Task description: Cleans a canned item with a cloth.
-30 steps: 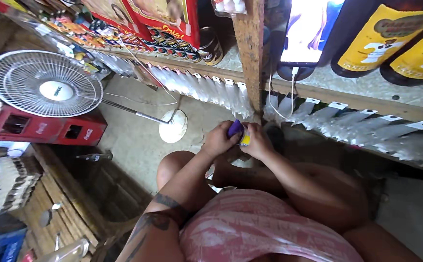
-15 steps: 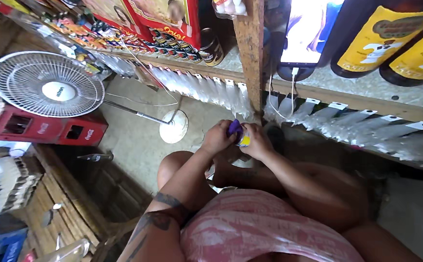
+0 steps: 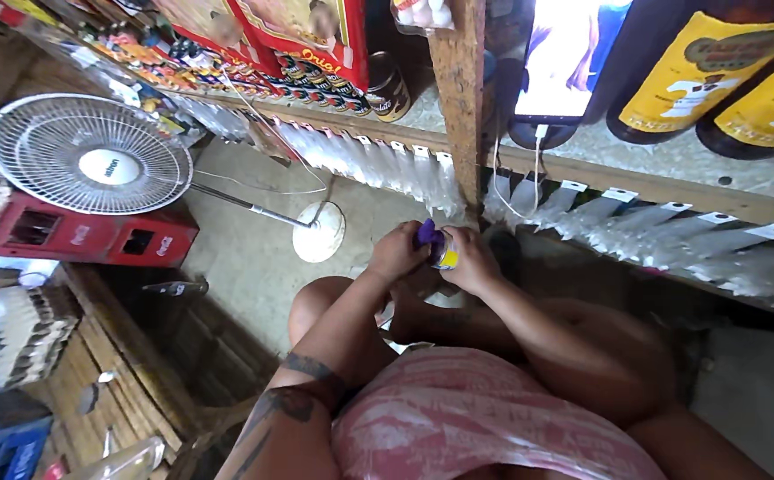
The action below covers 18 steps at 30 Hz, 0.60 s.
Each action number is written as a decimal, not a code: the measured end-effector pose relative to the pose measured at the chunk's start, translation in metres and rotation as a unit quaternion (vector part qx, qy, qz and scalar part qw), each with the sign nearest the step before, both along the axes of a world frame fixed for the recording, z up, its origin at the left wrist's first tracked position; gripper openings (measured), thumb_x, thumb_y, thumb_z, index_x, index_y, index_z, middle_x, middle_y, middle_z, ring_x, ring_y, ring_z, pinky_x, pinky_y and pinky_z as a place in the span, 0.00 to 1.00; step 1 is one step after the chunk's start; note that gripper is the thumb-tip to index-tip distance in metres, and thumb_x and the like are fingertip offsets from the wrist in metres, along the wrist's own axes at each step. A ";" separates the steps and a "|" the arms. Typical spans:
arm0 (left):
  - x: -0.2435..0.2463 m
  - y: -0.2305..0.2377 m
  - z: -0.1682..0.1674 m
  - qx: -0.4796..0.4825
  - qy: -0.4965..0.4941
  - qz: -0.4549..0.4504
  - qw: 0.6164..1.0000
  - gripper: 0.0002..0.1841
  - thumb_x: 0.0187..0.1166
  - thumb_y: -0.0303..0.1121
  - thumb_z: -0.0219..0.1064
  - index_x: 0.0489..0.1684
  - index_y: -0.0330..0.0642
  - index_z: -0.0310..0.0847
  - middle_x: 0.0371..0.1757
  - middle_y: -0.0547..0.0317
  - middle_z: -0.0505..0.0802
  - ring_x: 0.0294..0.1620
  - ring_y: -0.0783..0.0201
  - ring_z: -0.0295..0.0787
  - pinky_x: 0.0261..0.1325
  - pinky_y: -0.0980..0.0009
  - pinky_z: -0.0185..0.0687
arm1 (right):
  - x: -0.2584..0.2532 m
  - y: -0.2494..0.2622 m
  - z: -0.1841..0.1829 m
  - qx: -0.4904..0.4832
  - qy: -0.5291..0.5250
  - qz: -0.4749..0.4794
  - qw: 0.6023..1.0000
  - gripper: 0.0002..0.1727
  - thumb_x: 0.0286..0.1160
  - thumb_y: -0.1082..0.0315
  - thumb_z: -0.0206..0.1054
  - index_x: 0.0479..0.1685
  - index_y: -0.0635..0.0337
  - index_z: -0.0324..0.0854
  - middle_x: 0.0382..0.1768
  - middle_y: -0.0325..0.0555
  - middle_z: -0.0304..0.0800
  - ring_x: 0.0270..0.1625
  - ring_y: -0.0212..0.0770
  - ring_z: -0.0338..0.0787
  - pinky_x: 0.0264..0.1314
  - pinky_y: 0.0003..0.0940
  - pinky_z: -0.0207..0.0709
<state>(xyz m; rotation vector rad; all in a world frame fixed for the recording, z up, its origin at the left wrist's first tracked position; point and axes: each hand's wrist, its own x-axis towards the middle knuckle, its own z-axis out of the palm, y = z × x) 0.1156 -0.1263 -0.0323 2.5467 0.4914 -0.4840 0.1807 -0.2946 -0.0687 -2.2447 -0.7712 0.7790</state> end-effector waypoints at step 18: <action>-0.003 0.000 0.004 -0.035 -0.008 -0.009 0.999 0.25 0.80 0.46 0.67 0.70 0.40 0.80 0.64 0.42 0.89 0.63 0.45 0.88 0.66 0.39 0.80 | 0.002 0.001 -0.001 -0.013 0.003 -0.022 1.000 0.48 0.57 0.63 0.82 0.86 0.56 0.64 0.78 0.62 0.72 0.81 0.59 0.71 0.82 0.53 0.65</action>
